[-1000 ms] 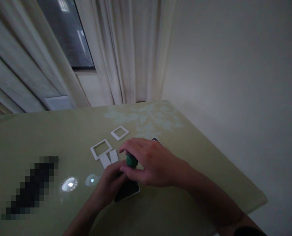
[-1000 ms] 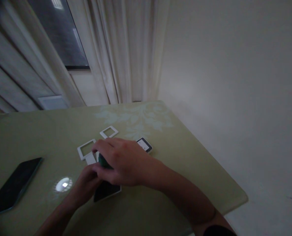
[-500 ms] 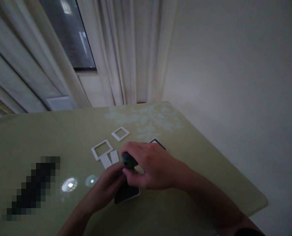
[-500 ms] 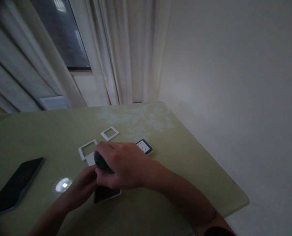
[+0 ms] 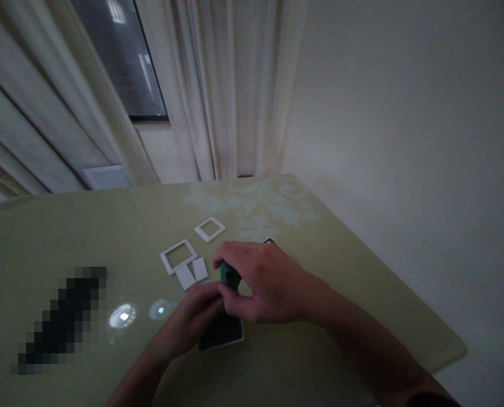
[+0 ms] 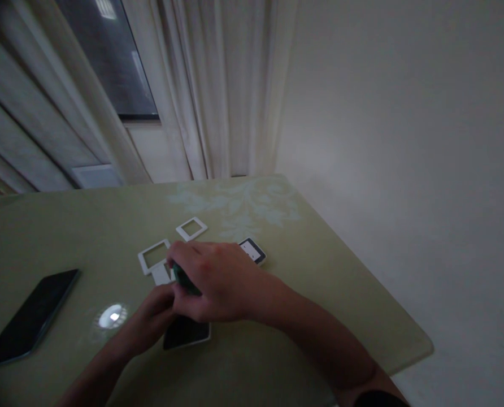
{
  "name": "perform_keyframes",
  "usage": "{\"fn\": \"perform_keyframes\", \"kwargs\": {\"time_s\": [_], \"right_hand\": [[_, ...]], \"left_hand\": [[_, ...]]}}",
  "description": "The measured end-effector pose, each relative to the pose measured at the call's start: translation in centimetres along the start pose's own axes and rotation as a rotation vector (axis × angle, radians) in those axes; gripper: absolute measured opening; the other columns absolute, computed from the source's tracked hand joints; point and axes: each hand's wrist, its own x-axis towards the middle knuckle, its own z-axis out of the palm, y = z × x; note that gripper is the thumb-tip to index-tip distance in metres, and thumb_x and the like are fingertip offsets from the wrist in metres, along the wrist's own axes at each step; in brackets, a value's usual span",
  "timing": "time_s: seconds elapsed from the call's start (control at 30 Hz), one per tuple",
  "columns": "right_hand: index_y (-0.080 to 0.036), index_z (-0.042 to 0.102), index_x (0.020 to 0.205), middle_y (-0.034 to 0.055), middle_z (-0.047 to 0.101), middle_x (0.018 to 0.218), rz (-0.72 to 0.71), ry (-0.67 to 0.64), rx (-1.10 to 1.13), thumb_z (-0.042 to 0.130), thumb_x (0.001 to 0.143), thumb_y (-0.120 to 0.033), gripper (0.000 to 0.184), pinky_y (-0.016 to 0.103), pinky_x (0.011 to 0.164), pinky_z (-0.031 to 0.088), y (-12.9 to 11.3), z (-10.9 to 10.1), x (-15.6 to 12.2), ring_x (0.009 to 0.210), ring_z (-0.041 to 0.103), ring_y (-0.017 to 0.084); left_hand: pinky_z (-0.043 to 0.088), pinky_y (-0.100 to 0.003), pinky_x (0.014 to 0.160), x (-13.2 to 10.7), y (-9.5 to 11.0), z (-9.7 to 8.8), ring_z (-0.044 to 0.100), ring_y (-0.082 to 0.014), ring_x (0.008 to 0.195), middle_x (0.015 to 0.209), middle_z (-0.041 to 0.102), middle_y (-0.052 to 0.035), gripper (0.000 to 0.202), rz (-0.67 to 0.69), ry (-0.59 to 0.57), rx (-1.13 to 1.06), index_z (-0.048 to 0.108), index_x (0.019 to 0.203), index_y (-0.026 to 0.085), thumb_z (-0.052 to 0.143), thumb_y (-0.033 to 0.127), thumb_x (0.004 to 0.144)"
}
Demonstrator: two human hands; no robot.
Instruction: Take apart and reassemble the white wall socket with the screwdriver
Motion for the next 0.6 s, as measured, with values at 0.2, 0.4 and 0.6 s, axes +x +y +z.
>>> {"fn": "perform_keyframes", "kwargs": {"time_s": [0.2, 0.4, 0.6], "right_hand": [[-0.022, 0.062, 0.105, 0.0018, 0.072, 0.098, -0.015, 0.012, -0.036, 0.072, 0.098, -0.033, 0.016, 0.030, 0.071, 0.041, -0.3, 0.0, 0.0, 0.084, 0.061, 0.017], [-0.021, 0.063, 0.110, 0.0031, 0.075, 0.101, -0.029, 0.045, -0.085, 0.070, 0.102, -0.035, 0.017, 0.030, 0.070, 0.041, -0.3, 0.2, -0.2, 0.085, 0.065, 0.018], [-0.021, 0.062, 0.110, 0.0029, 0.075, 0.102, -0.040, 0.059, -0.051, 0.073, 0.101, -0.035, 0.020, 0.029, 0.072, 0.043, 0.0, 0.6, -0.2, 0.087, 0.068, 0.019]], "left_hand": [[0.054, -0.025, 0.066, 0.3, -0.3, 0.9, 0.065, -0.0179, 0.072, 0.077, 0.073, 0.0013, 0.023, -0.016, 0.086, -0.062, 0.072, 0.083, 0.021, 0.079, 0.041, 0.090], [0.056, -0.028, 0.072, -0.4, 0.0, 0.2, 0.068, -0.0196, 0.076, 0.080, 0.077, -0.0007, 0.028, 0.019, -0.008, -0.033, 0.075, 0.082, 0.022, 0.067, 0.042, 0.101], [0.047, -0.024, 0.060, 0.2, -0.9, 2.0, 0.059, -0.0159, 0.066, 0.069, 0.066, 0.0033, 0.028, -0.043, 0.195, -0.046, 0.065, 0.073, 0.020, 0.082, 0.039, 0.083]]}}
